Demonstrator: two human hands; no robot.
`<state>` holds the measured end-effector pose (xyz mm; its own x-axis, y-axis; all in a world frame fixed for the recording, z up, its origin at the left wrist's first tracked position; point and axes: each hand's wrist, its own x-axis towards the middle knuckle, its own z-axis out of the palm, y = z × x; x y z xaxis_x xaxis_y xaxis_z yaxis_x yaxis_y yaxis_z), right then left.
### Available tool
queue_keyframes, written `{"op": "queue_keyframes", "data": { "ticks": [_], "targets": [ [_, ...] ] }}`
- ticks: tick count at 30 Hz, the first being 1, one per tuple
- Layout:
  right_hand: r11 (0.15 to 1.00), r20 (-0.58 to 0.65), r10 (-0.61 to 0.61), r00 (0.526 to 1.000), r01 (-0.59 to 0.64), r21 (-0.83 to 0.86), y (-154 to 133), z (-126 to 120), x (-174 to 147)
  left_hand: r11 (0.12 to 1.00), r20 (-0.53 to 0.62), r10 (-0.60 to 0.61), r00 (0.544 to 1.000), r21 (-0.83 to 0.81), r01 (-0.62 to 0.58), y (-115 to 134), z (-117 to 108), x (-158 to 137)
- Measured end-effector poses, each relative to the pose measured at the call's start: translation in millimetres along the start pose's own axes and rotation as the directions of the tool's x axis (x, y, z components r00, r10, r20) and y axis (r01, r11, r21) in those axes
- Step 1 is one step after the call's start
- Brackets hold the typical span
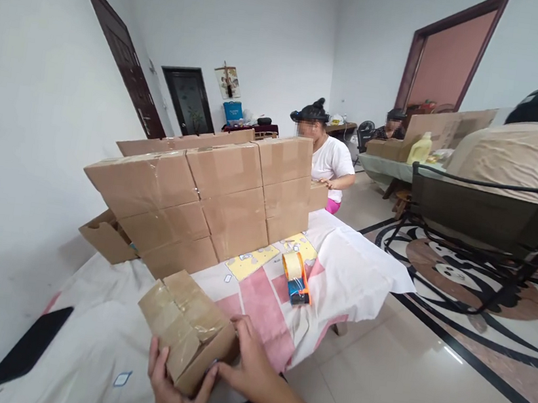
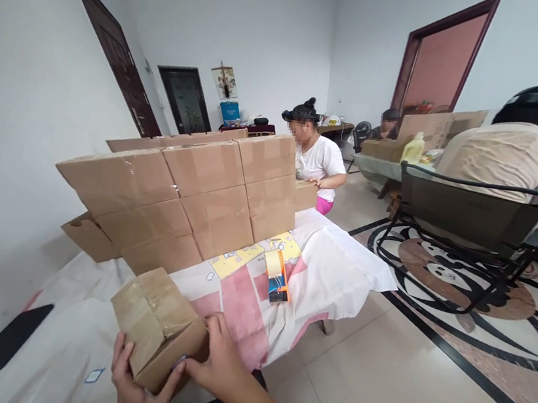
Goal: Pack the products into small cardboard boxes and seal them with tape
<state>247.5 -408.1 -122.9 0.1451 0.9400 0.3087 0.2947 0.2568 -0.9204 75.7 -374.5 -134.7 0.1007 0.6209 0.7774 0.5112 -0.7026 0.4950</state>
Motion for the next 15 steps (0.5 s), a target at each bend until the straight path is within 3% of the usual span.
{"op": "queue_keyframes", "data": {
  "ticks": [4, 9, 15],
  "targets": [
    [0.998, -0.013, -0.004, 1.000, 0.005, 0.061, -5.8, 3.2, -4.2, 1.000, 0.077, 0.001, 0.997, -0.018, 0.000, -6.7, -10.2, 5.1],
    [1.000, -0.005, 0.020, 1.000, -0.020, -0.003, -7.4, 5.3, -7.2, 0.996, 0.082, -0.043, 0.996, -0.078, 0.050, -14.2, -16.6, 2.5],
    [0.998, -0.037, -0.030, 0.999, 0.027, -0.058, -3.3, 9.6, -6.2, 0.988, 0.122, -0.115, 0.986, -0.087, 0.126, -3.4, -21.4, 11.8]
  ]
}}
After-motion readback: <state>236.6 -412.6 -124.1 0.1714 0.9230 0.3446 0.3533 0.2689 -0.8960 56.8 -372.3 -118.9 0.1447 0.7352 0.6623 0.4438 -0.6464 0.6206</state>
